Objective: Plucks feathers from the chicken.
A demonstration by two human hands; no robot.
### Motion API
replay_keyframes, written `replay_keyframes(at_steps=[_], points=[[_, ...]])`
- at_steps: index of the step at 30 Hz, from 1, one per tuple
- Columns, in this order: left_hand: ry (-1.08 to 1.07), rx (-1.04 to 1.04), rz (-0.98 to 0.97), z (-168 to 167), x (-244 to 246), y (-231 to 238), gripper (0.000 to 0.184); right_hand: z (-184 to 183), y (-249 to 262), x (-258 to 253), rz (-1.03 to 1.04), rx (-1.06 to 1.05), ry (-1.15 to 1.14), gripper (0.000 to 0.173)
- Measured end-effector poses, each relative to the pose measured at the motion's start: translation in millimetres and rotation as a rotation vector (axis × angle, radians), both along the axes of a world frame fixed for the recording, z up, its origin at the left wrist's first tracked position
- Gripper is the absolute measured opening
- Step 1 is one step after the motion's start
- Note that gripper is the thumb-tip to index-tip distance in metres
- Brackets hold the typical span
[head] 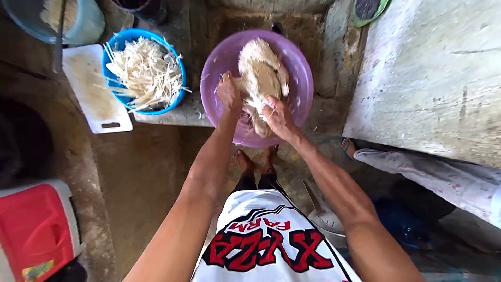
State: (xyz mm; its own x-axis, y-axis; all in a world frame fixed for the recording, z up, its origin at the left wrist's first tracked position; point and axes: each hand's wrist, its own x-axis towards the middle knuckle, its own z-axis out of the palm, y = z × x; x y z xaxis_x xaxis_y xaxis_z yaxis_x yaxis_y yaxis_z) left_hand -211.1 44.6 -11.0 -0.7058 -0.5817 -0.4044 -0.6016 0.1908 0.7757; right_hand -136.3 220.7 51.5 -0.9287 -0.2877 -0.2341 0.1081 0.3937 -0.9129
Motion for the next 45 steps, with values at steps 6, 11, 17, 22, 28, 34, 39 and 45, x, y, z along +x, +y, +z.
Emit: replay_keyframes(at_steps=[6,11,17,22,28,34,39,45], points=[[0.247,0.585,-0.071,44,6,-1,0.020,10,58,-39,-0.282,-0.239,-0.025,0.034],[0.272,0.473,0.052,61,0,26,0.023,11,63,-81,-0.124,0.146,0.003,0.036],[0.426,0.424,-0.006,69,63,25,0.050,5,50,-71,0.241,0.443,-0.008,0.037],[0.240,0.483,-0.059,95,135,33,0.049,-15,36,-38,0.042,0.439,0.225,0.036],[0.141,0.555,-0.076,60,160,20,0.044,7,0,-26,0.376,0.799,0.296,0.030],[0.077,0.537,-0.145,34,178,3,0.051,-7,-8,2,0.542,0.790,0.158,0.024],[0.110,0.673,-0.063,18,169,-14,0.049,27,8,14,-0.099,0.177,-0.329,0.033],[-0.022,0.380,-0.188,32,166,-20,0.066,31,9,31,-0.001,0.742,-0.122,0.059]])
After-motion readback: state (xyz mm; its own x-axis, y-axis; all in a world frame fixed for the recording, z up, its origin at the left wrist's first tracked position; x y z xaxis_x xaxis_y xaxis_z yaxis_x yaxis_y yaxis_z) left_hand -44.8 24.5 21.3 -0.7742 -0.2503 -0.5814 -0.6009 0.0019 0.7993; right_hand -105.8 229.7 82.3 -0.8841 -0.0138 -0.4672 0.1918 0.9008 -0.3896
